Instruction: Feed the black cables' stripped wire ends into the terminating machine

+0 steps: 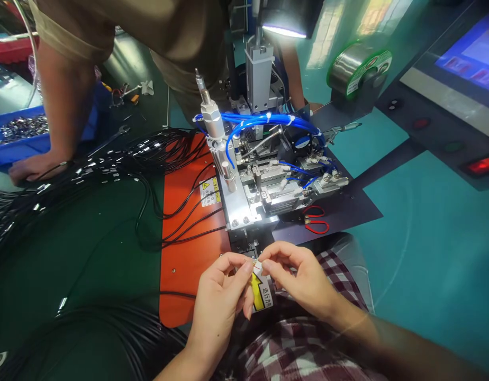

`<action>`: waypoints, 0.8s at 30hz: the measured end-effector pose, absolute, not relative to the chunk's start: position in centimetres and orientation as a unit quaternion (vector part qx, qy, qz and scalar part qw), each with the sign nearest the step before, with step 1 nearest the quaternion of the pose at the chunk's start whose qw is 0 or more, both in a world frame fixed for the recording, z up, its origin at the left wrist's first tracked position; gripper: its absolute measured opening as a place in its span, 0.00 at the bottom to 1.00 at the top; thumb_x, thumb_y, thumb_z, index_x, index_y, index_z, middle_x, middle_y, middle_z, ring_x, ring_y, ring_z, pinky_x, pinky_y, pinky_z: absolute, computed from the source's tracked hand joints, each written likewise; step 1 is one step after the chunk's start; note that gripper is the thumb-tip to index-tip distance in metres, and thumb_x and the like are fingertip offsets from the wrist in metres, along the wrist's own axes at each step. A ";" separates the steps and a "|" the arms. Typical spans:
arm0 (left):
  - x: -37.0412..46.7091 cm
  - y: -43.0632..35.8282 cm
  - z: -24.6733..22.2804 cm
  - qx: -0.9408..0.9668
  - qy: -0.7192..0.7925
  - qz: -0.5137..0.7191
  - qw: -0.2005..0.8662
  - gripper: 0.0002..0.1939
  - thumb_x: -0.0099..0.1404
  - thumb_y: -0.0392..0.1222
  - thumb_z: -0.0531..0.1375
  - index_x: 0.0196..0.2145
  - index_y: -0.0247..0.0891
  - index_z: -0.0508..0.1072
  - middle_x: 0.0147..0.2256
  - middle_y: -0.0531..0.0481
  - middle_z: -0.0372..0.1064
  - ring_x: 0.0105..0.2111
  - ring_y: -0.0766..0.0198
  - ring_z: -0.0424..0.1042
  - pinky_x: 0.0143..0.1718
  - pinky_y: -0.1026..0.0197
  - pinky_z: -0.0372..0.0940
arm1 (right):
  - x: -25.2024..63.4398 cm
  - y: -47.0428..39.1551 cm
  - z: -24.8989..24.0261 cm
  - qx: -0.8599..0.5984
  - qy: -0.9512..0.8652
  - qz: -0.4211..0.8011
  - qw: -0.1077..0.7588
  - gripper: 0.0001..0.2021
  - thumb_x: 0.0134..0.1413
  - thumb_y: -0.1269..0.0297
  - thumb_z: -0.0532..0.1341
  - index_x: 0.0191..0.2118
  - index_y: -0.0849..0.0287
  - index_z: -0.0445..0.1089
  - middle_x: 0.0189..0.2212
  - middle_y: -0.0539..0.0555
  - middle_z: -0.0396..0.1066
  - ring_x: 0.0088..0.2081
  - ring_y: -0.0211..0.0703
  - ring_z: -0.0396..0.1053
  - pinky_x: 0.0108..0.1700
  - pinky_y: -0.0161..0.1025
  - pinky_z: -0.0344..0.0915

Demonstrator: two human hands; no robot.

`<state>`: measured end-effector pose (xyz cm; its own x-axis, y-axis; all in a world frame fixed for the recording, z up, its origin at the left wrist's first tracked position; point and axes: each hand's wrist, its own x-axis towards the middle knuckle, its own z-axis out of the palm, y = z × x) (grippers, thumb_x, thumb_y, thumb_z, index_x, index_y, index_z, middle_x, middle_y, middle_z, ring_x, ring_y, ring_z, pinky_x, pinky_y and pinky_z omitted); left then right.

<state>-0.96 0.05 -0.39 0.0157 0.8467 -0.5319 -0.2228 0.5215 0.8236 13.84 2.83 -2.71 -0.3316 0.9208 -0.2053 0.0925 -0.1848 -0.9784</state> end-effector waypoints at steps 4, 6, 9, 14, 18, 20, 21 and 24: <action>-0.8 0.0 -0.4 0.284 0.578 0.405 0.649 0.12 0.62 0.47 0.61 0.31 0.36 0.67 0.09 0.60 0.59 0.11 0.76 0.53 0.18 0.71 0.48 | 14.0 3.2 -2.5 -0.472 -0.549 0.600 0.341 0.08 0.55 0.61 0.61 0.33 0.61 0.71 0.22 0.48 0.65 0.23 0.35 0.59 0.24 0.33 0.55; -0.8 0.0 -0.4 0.289 0.578 0.402 0.648 0.12 0.62 0.48 0.61 0.31 0.36 0.67 0.10 0.60 0.59 0.11 0.76 0.53 0.18 0.71 0.48 | 13.9 3.1 -2.6 -0.477 -0.553 0.590 0.344 0.08 0.54 0.61 0.61 0.32 0.60 0.71 0.22 0.48 0.65 0.23 0.35 0.59 0.24 0.33 0.54; -0.8 -0.1 -0.6 0.298 0.576 0.397 0.650 0.12 0.61 0.48 0.61 0.32 0.36 0.67 0.10 0.60 0.59 0.11 0.76 0.54 0.18 0.71 0.48 | 13.7 2.9 -2.7 -0.480 -0.556 0.581 0.350 0.06 0.54 0.62 0.62 0.31 0.60 0.71 0.22 0.49 0.66 0.24 0.35 0.59 0.25 0.33 0.55; -0.9 -0.2 -0.7 0.306 0.578 0.390 0.649 0.12 0.62 0.48 0.61 0.32 0.36 0.67 0.10 0.60 0.59 0.12 0.76 0.54 0.18 0.71 0.49 | 13.6 2.8 -2.6 -0.477 -0.550 0.585 0.358 0.05 0.53 0.65 0.61 0.30 0.60 0.69 0.22 0.48 0.65 0.23 0.34 0.59 0.24 0.32 0.55; -0.9 -0.3 -0.8 0.314 0.577 0.387 0.648 0.12 0.62 0.48 0.61 0.32 0.36 0.67 0.10 0.60 0.59 0.12 0.76 0.54 0.18 0.71 0.49 | 13.4 2.8 -2.6 -0.466 -0.533 0.603 0.368 0.05 0.53 0.66 0.60 0.29 0.61 0.67 0.22 0.47 0.63 0.24 0.33 0.58 0.25 0.31 0.56; -0.9 -0.2 -0.9 0.313 0.578 0.390 0.645 0.12 0.63 0.48 0.60 0.32 0.36 0.67 0.10 0.60 0.59 0.12 0.76 0.54 0.18 0.71 0.49 | 13.3 2.8 -2.7 -0.462 -0.510 0.624 0.370 0.06 0.52 0.65 0.60 0.28 0.60 0.66 0.21 0.46 0.61 0.23 0.33 0.57 0.25 0.31 0.56; -0.9 -0.2 -1.0 0.313 0.577 0.391 0.645 0.12 0.63 0.48 0.60 0.32 0.36 0.67 0.10 0.60 0.59 0.12 0.76 0.54 0.19 0.71 0.50 | 13.2 2.7 -2.7 -0.461 -0.497 0.636 0.369 0.07 0.52 0.64 0.60 0.28 0.60 0.66 0.20 0.46 0.60 0.22 0.33 0.56 0.24 0.31 0.56; -0.9 -0.1 -1.1 0.315 0.577 0.388 0.646 0.12 0.64 0.49 0.59 0.32 0.36 0.67 0.10 0.60 0.59 0.12 0.76 0.53 0.19 0.71 0.50 | 13.3 2.6 -2.6 -0.462 -0.470 0.663 0.356 0.09 0.52 0.59 0.61 0.29 0.60 0.65 0.20 0.46 0.60 0.22 0.33 0.56 0.24 0.32 0.56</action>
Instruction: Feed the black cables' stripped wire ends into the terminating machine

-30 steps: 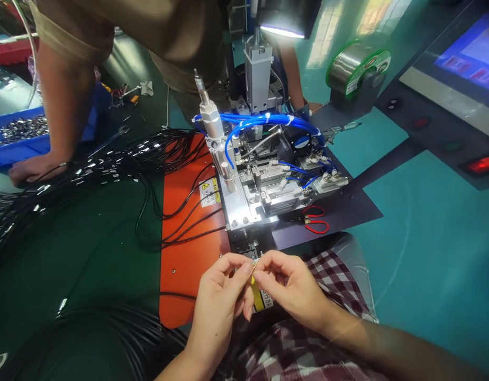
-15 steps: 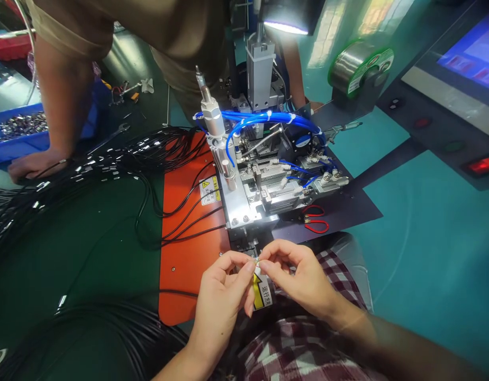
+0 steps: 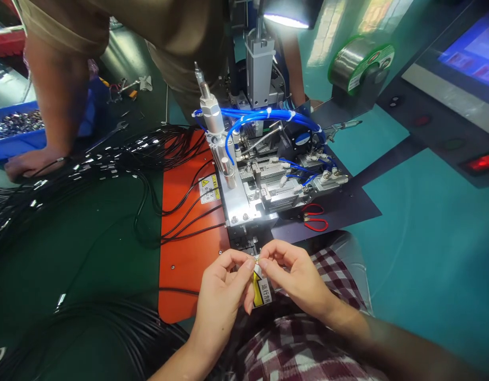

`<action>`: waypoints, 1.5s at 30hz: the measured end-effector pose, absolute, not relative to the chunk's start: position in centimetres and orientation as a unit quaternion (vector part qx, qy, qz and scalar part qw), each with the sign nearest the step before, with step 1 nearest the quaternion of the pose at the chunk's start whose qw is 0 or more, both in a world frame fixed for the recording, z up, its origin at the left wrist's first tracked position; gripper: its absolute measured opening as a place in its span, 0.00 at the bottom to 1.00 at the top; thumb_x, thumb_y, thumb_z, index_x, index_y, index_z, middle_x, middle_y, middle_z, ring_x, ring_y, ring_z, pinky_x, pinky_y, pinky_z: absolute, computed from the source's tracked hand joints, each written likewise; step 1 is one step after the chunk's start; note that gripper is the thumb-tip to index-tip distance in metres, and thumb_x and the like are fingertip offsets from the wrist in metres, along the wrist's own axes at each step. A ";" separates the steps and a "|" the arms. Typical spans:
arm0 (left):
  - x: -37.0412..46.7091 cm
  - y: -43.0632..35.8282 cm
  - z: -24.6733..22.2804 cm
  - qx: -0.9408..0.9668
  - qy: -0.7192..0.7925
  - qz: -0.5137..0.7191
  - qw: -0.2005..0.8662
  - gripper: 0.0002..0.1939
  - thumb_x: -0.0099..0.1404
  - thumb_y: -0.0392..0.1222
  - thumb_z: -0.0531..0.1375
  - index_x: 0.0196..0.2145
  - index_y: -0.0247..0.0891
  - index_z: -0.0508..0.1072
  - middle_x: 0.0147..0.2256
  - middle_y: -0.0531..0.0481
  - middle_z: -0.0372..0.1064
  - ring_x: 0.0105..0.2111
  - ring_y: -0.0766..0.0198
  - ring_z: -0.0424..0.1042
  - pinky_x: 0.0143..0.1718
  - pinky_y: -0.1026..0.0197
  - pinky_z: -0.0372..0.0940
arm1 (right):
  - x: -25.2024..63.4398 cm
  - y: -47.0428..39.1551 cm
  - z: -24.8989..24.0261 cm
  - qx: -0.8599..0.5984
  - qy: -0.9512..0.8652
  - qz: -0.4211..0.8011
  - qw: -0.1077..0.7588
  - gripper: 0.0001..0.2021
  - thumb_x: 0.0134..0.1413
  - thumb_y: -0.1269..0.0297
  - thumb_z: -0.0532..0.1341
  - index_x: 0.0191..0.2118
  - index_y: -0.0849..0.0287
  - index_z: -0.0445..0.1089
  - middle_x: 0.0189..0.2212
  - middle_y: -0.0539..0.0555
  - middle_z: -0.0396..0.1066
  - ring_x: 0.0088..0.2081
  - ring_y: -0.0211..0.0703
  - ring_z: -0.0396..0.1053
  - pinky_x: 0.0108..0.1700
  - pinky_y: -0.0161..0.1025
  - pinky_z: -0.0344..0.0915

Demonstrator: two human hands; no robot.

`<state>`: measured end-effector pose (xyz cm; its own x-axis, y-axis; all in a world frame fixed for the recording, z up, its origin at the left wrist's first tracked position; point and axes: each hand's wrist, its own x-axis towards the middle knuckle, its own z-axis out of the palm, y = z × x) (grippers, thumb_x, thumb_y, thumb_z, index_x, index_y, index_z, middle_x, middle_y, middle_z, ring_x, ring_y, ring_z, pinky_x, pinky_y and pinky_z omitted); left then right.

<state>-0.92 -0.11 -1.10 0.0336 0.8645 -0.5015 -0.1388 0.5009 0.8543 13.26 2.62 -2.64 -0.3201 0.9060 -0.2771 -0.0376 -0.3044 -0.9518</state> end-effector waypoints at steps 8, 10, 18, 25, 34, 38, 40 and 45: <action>-0.8 -0.1 -0.8 0.309 0.587 0.386 0.641 0.13 0.62 0.50 0.60 0.30 0.36 0.67 0.10 0.60 0.58 0.12 0.75 0.53 0.18 0.71 0.50 | 13.5 2.5 -2.9 -0.496 -0.548 0.573 0.355 0.08 0.55 0.60 0.61 0.32 0.59 0.69 0.22 0.48 0.65 0.23 0.35 0.59 0.23 0.33 0.55; -0.7 -0.1 -0.8 0.309 0.583 0.389 0.643 0.13 0.62 0.49 0.61 0.30 0.36 0.67 0.10 0.59 0.58 0.12 0.75 0.53 0.18 0.71 0.49 | 13.5 2.5 -2.9 -0.493 -0.588 0.532 0.358 0.07 0.57 0.62 0.59 0.31 0.59 0.69 0.23 0.49 0.65 0.24 0.35 0.60 0.25 0.33 0.56; -0.8 -0.4 -1.4 0.317 0.572 0.407 0.638 0.11 0.62 0.47 0.61 0.33 0.36 0.68 0.11 0.60 0.60 0.12 0.75 0.55 0.19 0.71 0.52 | 13.8 2.8 -3.1 -0.432 -0.497 0.675 0.333 0.10 0.58 0.60 0.58 0.29 0.59 0.63 0.23 0.47 0.59 0.25 0.34 0.55 0.28 0.33 0.55; -0.8 -0.3 -1.2 0.305 0.555 0.420 0.651 0.10 0.63 0.46 0.60 0.33 0.35 0.68 0.14 0.59 0.61 0.12 0.77 0.55 0.18 0.72 0.50 | 13.6 2.7 -2.8 -0.406 -0.421 0.745 0.320 0.15 0.54 0.53 0.60 0.28 0.59 0.60 0.18 0.42 0.52 0.20 0.31 0.47 0.22 0.31 0.46; -0.9 0.1 -1.1 0.299 0.511 0.419 0.689 0.09 0.62 0.43 0.61 0.33 0.36 0.67 0.22 0.60 0.62 0.11 0.82 0.54 0.17 0.71 0.46 | 14.1 2.8 -2.6 -0.415 -0.471 0.705 0.330 0.15 0.56 0.53 0.59 0.28 0.59 0.60 0.21 0.44 0.55 0.22 0.32 0.51 0.24 0.32 0.50; -1.0 0.2 -1.2 0.284 0.484 0.413 0.717 0.09 0.63 0.43 0.61 0.32 0.36 0.65 0.24 0.59 0.63 0.12 0.83 0.53 0.18 0.72 0.45 | 13.8 2.9 -2.7 -0.389 -0.411 0.759 0.321 0.18 0.52 0.49 0.61 0.27 0.59 0.58 0.19 0.42 0.53 0.20 0.30 0.47 0.22 0.31 0.45; -1.0 0.2 -1.2 0.280 0.480 0.413 0.722 0.09 0.63 0.43 0.60 0.32 0.36 0.64 0.24 0.59 0.63 0.12 0.83 0.53 0.18 0.72 0.46 | 13.7 2.8 -2.8 -0.389 -0.402 0.765 0.319 0.19 0.51 0.49 0.62 0.27 0.59 0.58 0.19 0.42 0.53 0.20 0.29 0.46 0.21 0.31 0.44; -1.3 0.7 -0.6 0.322 0.504 0.373 0.709 0.10 0.62 0.43 0.61 0.37 0.37 0.65 0.26 0.58 0.63 0.14 0.80 0.58 0.18 0.72 0.50 | 14.1 3.3 -2.8 -0.395 -0.412 0.752 0.329 0.17 0.52 0.51 0.60 0.27 0.59 0.58 0.17 0.41 0.51 0.19 0.30 0.47 0.21 0.31 0.44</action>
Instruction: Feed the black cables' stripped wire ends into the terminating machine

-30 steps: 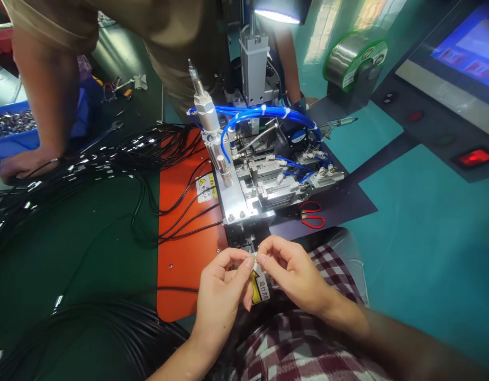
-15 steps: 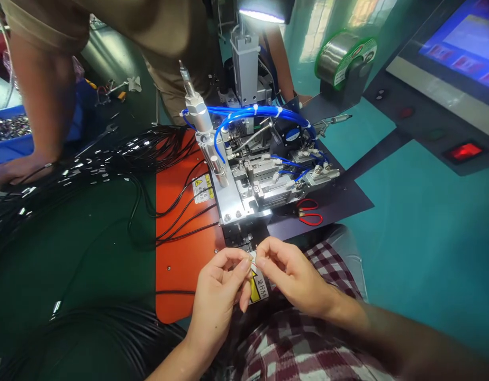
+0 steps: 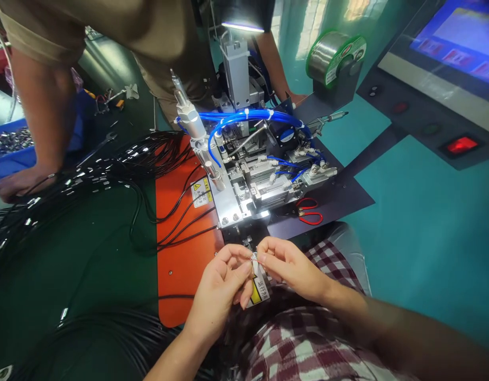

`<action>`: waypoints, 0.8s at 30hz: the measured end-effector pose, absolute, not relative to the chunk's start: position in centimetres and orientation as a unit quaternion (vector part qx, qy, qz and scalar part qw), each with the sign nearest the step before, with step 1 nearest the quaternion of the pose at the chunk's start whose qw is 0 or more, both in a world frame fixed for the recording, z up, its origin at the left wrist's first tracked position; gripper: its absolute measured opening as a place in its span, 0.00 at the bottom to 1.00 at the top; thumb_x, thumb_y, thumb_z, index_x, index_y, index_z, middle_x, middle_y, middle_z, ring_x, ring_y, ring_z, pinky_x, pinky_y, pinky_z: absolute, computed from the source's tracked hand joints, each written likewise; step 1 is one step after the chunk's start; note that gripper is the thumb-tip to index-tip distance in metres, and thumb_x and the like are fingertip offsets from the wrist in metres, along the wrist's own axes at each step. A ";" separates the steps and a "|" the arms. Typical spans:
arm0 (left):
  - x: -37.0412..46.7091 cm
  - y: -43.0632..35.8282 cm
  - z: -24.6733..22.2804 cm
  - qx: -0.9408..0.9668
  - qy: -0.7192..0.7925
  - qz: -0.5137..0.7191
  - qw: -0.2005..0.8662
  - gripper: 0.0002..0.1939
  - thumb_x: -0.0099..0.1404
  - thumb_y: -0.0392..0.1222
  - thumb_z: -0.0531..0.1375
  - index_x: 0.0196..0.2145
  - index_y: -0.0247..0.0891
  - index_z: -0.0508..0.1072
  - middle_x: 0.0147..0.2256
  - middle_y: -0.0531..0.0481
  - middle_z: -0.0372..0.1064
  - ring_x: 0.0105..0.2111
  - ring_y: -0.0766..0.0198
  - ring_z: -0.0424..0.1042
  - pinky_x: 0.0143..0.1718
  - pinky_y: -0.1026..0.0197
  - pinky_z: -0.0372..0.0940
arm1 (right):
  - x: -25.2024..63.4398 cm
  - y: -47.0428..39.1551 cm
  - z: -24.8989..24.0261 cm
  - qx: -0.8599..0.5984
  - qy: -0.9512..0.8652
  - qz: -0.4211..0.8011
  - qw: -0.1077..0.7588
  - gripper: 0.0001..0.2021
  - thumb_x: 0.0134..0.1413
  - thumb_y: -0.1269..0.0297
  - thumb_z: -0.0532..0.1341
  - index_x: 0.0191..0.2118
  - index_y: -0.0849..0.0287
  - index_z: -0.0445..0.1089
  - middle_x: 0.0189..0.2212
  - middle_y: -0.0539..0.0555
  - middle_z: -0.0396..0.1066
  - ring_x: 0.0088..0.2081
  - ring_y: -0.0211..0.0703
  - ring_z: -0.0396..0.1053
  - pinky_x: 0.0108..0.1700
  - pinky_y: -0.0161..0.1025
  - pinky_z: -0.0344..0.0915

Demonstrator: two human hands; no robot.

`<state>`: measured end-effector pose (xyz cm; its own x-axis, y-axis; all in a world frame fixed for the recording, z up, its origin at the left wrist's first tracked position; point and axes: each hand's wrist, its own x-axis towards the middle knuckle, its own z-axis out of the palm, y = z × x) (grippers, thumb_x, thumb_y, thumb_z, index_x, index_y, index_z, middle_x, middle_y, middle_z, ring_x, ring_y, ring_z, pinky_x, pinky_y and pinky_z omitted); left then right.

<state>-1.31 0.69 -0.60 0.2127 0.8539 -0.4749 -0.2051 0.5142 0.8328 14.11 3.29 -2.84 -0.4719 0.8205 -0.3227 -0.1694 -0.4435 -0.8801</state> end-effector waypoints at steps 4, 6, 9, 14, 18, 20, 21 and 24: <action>-1.8 1.0 -0.3 0.443 0.592 0.352 0.574 0.10 0.60 0.41 0.62 0.39 0.39 0.66 0.29 0.56 0.64 0.23 0.71 0.65 0.23 0.68 0.60 | 14.8 4.3 -3.0 -0.416 -0.457 0.708 0.343 0.12 0.54 0.56 0.59 0.28 0.59 0.60 0.19 0.42 0.53 0.20 0.30 0.49 0.22 0.32 0.46; -2.2 1.1 -0.6 0.543 0.615 0.335 0.464 0.04 0.63 0.40 0.59 0.35 0.39 0.69 0.29 0.54 0.65 0.28 0.68 0.67 0.28 0.67 0.62 | 14.8 4.9 -3.4 -0.421 -0.466 0.704 0.332 0.12 0.54 0.57 0.59 0.28 0.59 0.59 0.19 0.42 0.54 0.19 0.30 0.49 0.21 0.32 0.45; -2.7 1.5 -1.4 0.681 0.583 0.320 0.307 0.04 0.65 0.35 0.56 0.34 0.37 0.71 0.32 0.51 0.66 0.33 0.66 0.68 0.34 0.66 0.63 | 14.6 5.8 -4.5 -0.415 -0.465 0.713 0.321 0.12 0.54 0.57 0.58 0.28 0.59 0.59 0.18 0.42 0.54 0.18 0.30 0.49 0.20 0.32 0.43; -3.3 2.1 -2.8 0.780 0.523 0.296 0.175 0.10 0.67 0.30 0.53 0.43 0.33 0.72 0.33 0.48 0.64 0.32 0.67 0.67 0.34 0.66 0.63 | 14.1 6.8 -5.9 -0.412 -0.473 0.710 0.319 0.11 0.53 0.58 0.58 0.28 0.59 0.59 0.19 0.42 0.55 0.18 0.30 0.50 0.21 0.32 0.45; -3.9 2.7 -3.8 0.812 0.505 0.257 0.138 0.13 0.66 0.30 0.53 0.46 0.32 0.72 0.32 0.47 0.63 0.30 0.65 0.65 0.31 0.64 0.64 | 13.9 7.2 -6.6 -0.419 -0.474 0.709 0.312 0.11 0.53 0.58 0.58 0.28 0.59 0.59 0.19 0.43 0.57 0.18 0.30 0.51 0.21 0.32 0.47; -4.2 2.9 -4.1 0.818 0.497 0.254 0.139 0.13 0.66 0.29 0.53 0.45 0.31 0.73 0.32 0.47 0.63 0.30 0.65 0.65 0.31 0.64 0.64 | 13.9 7.2 -6.8 -0.424 -0.474 0.707 0.309 0.11 0.53 0.57 0.58 0.28 0.59 0.59 0.19 0.43 0.57 0.18 0.30 0.52 0.21 0.32 0.47; -4.3 3.0 -4.3 0.820 0.493 0.253 0.140 0.13 0.66 0.29 0.53 0.45 0.31 0.73 0.32 0.47 0.63 0.30 0.64 0.65 0.31 0.63 0.64 | 13.9 7.2 -6.9 -0.427 -0.473 0.706 0.309 0.11 0.53 0.57 0.58 0.28 0.59 0.59 0.19 0.43 0.56 0.18 0.30 0.52 0.21 0.32 0.47; -4.5 3.2 -4.5 0.824 0.489 0.248 0.143 0.15 0.65 0.29 0.52 0.46 0.30 0.74 0.31 0.47 0.63 0.30 0.64 0.65 0.30 0.63 0.65 | 13.9 7.1 -7.2 -0.432 -0.470 0.704 0.311 0.11 0.54 0.58 0.58 0.29 0.59 0.60 0.18 0.42 0.56 0.18 0.30 0.51 0.21 0.32 0.47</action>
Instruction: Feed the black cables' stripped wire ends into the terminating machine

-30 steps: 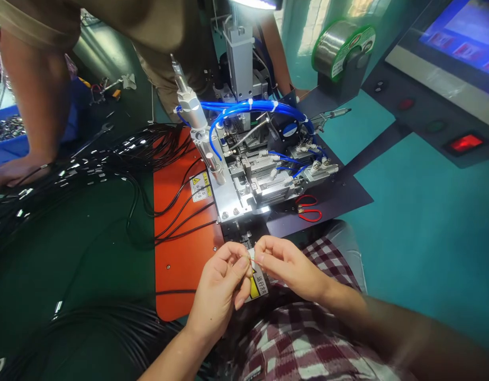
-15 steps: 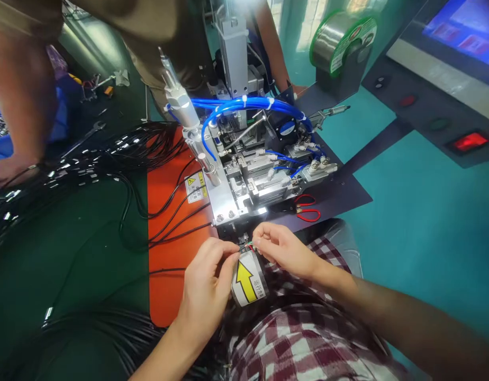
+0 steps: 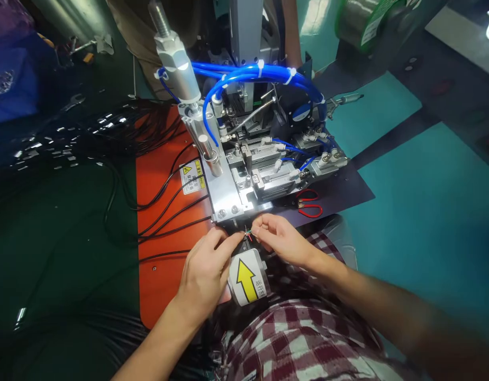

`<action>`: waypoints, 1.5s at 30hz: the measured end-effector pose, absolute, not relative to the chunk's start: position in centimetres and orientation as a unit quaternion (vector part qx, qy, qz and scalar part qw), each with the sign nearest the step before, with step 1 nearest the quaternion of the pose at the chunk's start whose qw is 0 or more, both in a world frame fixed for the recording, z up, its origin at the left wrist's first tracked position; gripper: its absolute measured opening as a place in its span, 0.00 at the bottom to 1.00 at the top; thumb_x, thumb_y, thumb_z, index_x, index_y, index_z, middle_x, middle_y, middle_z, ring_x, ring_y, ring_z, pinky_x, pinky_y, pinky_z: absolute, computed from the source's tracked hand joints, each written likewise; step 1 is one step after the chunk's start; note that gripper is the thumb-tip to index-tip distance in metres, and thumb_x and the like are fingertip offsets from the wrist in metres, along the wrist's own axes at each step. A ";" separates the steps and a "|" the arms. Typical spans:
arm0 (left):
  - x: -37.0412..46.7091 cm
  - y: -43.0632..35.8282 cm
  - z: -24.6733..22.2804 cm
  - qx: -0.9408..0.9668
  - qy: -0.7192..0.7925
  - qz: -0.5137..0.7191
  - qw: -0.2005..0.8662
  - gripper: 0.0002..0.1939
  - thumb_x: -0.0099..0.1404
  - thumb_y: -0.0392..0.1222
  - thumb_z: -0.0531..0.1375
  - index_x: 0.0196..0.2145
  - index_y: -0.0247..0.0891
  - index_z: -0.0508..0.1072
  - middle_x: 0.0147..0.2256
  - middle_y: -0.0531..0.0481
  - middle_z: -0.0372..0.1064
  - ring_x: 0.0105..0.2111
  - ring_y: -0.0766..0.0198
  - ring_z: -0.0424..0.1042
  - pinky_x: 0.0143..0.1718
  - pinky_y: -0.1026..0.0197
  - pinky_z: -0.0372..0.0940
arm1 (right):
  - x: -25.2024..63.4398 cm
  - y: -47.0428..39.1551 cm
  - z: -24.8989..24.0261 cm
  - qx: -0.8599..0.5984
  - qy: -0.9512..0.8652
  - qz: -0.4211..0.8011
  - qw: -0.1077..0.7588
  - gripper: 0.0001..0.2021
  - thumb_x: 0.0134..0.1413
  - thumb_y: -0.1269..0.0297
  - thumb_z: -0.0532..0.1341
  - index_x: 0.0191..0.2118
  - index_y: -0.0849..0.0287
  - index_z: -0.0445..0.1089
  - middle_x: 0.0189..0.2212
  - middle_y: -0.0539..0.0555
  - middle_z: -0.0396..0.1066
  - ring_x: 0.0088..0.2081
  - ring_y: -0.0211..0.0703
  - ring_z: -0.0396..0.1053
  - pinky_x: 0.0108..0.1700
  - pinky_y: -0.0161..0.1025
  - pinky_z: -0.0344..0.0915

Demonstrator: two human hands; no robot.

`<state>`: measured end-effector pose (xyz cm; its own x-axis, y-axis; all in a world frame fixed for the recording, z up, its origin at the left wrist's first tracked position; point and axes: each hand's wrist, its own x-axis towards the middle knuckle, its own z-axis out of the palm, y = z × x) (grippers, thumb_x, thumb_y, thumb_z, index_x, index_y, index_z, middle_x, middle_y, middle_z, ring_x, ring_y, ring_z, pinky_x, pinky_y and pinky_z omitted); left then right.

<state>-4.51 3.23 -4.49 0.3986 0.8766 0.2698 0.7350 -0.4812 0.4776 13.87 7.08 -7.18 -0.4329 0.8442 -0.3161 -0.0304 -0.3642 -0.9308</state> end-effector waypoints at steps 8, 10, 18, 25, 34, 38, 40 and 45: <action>-4.4 3.3 -4.6 0.822 0.490 0.249 0.149 0.15 0.66 0.30 0.52 0.45 0.30 0.74 0.31 0.46 0.63 0.30 0.63 0.65 0.29 0.63 0.65 | 13.9 7.0 -7.1 -0.448 -0.479 0.683 0.321 0.09 0.54 0.60 0.57 0.30 0.60 0.61 0.19 0.43 0.56 0.20 0.31 0.52 0.22 0.32 0.49; -4.4 3.4 -4.6 0.822 0.489 0.252 0.150 0.15 0.66 0.30 0.52 0.45 0.30 0.74 0.32 0.45 0.63 0.31 0.62 0.66 0.30 0.62 0.65 | 13.9 7.0 -7.0 -0.453 -0.474 0.684 0.319 0.09 0.54 0.59 0.57 0.30 0.59 0.61 0.19 0.43 0.56 0.20 0.31 0.53 0.22 0.32 0.49; -4.2 3.4 -4.7 0.831 0.488 0.240 0.120 0.15 0.68 0.34 0.51 0.46 0.29 0.74 0.31 0.45 0.63 0.29 0.62 0.65 0.28 0.62 0.65 | 13.7 6.8 -7.1 -0.474 -0.473 0.664 0.332 0.10 0.54 0.59 0.58 0.30 0.59 0.62 0.19 0.43 0.56 0.21 0.32 0.53 0.23 0.33 0.51; -4.1 3.3 -4.7 0.837 0.484 0.231 0.111 0.15 0.68 0.34 0.50 0.46 0.29 0.74 0.31 0.45 0.64 0.29 0.63 0.65 0.28 0.62 0.64 | 13.5 6.6 -7.4 -0.482 -0.487 0.645 0.339 0.09 0.55 0.59 0.57 0.30 0.59 0.62 0.20 0.44 0.57 0.21 0.33 0.53 0.23 0.33 0.51; -4.1 3.4 -4.7 0.841 0.486 0.212 0.104 0.15 0.69 0.35 0.49 0.46 0.31 0.73 0.31 0.46 0.64 0.29 0.63 0.65 0.29 0.62 0.64 | 13.5 6.2 -7.8 -0.489 -0.522 0.605 0.351 0.07 0.58 0.61 0.56 0.31 0.58 0.61 0.20 0.44 0.56 0.21 0.34 0.54 0.23 0.33 0.53; -4.0 3.5 -4.8 0.841 0.486 0.214 0.100 0.15 0.69 0.35 0.49 0.46 0.31 0.73 0.31 0.46 0.64 0.29 0.62 0.66 0.29 0.62 0.64 | 13.5 6.0 -8.0 -0.494 -0.569 0.551 0.359 0.07 0.59 0.63 0.54 0.31 0.58 0.61 0.22 0.45 0.58 0.23 0.35 0.57 0.26 0.34 0.55; -4.0 3.5 -4.8 0.840 0.486 0.217 0.101 0.15 0.69 0.34 0.49 0.46 0.30 0.73 0.31 0.46 0.64 0.29 0.62 0.65 0.28 0.62 0.64 | 13.5 5.9 -8.0 -0.495 -0.584 0.532 0.362 0.06 0.60 0.64 0.54 0.31 0.58 0.61 0.22 0.46 0.58 0.23 0.35 0.57 0.27 0.34 0.55; -4.0 3.4 -4.7 0.839 0.488 0.219 0.104 0.14 0.68 0.33 0.50 0.45 0.31 0.73 0.31 0.46 0.63 0.28 0.63 0.65 0.28 0.63 0.64 | 13.6 5.8 -8.2 -0.486 -0.606 0.506 0.376 0.06 0.60 0.65 0.54 0.31 0.58 0.61 0.24 0.47 0.59 0.25 0.35 0.58 0.28 0.34 0.56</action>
<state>-3.96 3.40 -4.65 0.4281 0.8637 0.2661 0.7730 -0.5024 0.3872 13.56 5.84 -8.18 -0.2456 0.9687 -0.0363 0.2084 0.0162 -0.9779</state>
